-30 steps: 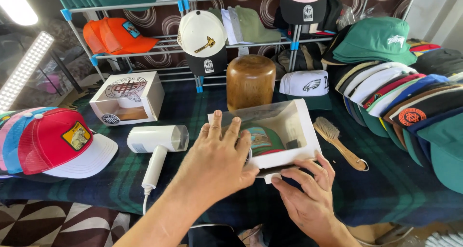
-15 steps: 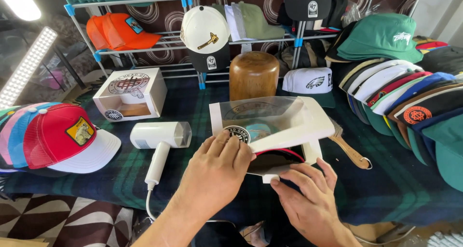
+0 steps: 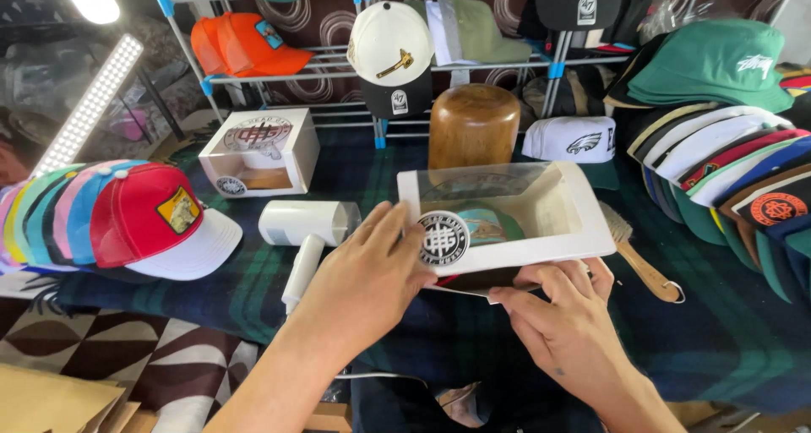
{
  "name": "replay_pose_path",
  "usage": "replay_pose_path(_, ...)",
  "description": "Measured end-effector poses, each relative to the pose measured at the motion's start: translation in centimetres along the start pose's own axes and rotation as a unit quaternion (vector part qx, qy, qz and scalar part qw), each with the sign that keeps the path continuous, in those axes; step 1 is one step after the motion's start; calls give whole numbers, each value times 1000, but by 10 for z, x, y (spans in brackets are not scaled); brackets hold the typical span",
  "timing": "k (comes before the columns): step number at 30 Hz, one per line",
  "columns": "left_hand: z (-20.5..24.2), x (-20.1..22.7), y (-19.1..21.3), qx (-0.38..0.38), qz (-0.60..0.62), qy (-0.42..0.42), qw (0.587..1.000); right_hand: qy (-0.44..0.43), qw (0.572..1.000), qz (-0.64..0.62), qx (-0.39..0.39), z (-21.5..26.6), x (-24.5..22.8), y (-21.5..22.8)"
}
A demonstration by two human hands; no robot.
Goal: Preparing a cardboard box and then brushing and heat-treating a trucker hat.
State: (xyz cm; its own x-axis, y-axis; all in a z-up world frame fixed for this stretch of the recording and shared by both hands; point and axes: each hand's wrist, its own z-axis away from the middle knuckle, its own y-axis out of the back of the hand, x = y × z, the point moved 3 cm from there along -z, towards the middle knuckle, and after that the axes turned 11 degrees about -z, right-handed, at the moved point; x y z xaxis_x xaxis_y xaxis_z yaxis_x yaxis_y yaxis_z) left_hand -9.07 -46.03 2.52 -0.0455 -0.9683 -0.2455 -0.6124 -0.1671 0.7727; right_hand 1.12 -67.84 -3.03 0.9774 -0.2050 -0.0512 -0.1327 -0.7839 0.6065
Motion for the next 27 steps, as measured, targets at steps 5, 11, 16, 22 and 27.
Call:
replay_pose_path(5, 4, 15, -12, 103, -157, -54, 981, 30, 999, -31, -27, 1, 4, -1)
replay_pose_path(11, 6, 20, -9, 150, -190, -101, 965, 3, 999, -48, -26, -10, -4, 3)
replay_pose_path(16, 17, 20, -6, 204, -10, -72, 976, 13, 1000, 20, 14, -16, -9, 3)
replay_pose_path(22, 38, 13, -72, 140, 304, 173, 926, -97, 993, -16, 68, -6, 5, -11)
replay_pose_path(27, 29, 36, -82, 262, 294, 163, 905, -15, 992, -1, 127, -28, -12, 0)
